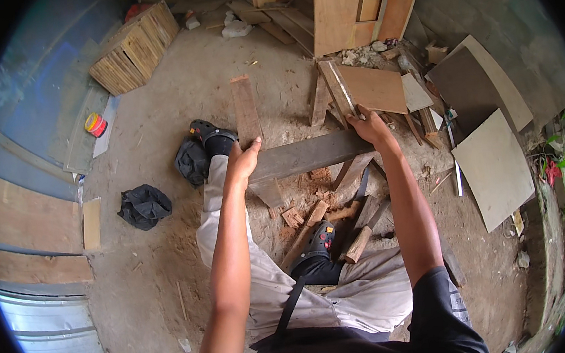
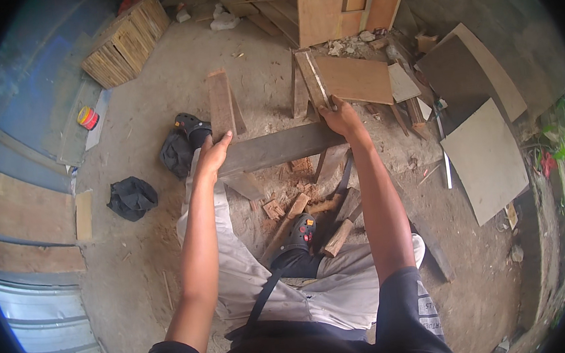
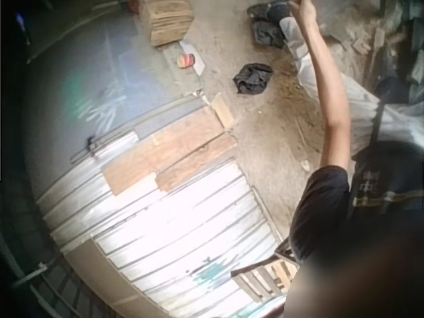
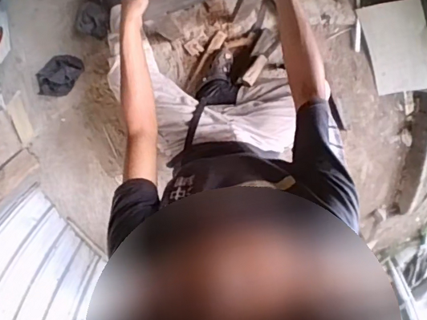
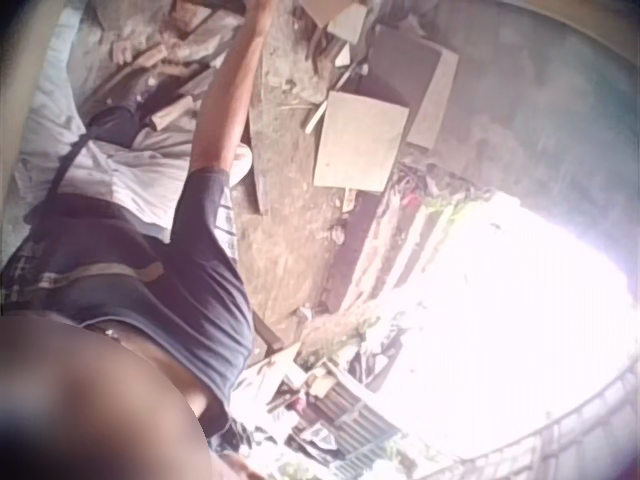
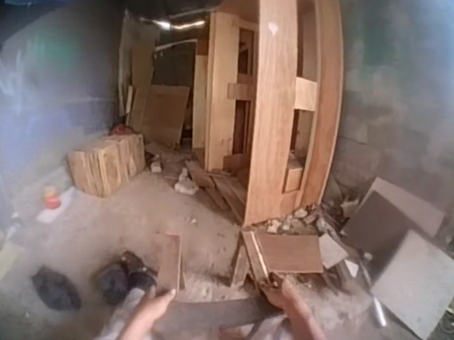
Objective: The person sits on the floor and assembles a small wooden frame by aligning and joining wooden pieces. They use a hammer to drive nails into the joints and a saw to trim excess wood. The person repeatedly adjusts the pieces and hammers nails to secure the structure.
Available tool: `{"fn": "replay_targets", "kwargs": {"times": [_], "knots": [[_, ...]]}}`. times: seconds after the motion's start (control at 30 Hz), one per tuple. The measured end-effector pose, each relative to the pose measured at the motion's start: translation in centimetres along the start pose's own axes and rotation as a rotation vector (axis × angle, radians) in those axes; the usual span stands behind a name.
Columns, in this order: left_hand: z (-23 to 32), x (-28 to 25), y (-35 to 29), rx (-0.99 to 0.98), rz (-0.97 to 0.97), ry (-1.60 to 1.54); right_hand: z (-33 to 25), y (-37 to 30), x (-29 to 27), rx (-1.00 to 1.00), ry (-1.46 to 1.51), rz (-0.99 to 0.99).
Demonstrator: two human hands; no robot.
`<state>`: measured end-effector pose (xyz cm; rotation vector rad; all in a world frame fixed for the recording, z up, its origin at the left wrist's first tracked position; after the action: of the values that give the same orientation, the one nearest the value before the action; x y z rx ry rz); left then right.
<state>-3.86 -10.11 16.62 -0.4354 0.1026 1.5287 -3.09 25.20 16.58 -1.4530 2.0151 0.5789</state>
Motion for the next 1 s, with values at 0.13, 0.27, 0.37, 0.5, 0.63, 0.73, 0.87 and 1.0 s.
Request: {"fn": "replay_targets", "kwargs": {"times": [0.13, 0.27, 0.37, 0.5, 0.63, 0.73, 0.87, 1.0], "knots": [[-0.2, -0.2, 0.0, 0.012, 0.020, 0.001, 0.5, 0.0, -0.3, -0.047, 0.001, 0.004], [-0.2, 0.1, 0.1, 0.012, 0.038, 0.011, 0.7, 0.2, -0.4, -0.057, -0.041, 0.001], [-0.1, 0.0, 0.0, 0.019, 0.035, -0.014, 0.8, 0.0, -0.3, -0.070, -0.039, 0.006], [0.0, -0.3, 0.0, -0.007, 0.023, 0.004, 0.9, -0.1, -0.1, -0.051, -0.051, -0.014], [0.1, -0.4, -0.2, 0.000, 0.001, -0.019, 0.4, 0.2, 0.0, -0.096, -0.071, 0.001], [0.3, -0.3, -0.3, -0.001, 0.004, -0.014, 0.0, 0.2, 0.0, -0.070, -0.109, -0.007], [0.4, -0.2, -0.3, 0.019, -0.006, -0.017, -0.4, -0.1, -0.2, 0.001, -0.114, 0.009], [0.4, -0.4, -0.3, 0.013, -0.055, -0.049, -0.9, -0.2, -0.2, 0.012, -0.108, 0.025]]}}
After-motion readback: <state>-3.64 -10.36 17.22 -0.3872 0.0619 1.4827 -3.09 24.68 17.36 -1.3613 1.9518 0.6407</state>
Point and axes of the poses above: each hand's wrist, its own y-axis towards the middle knuckle, its own x-axis out of the palm, z = x × y, the point moved 2 cm from there along y, towards the middle knuckle
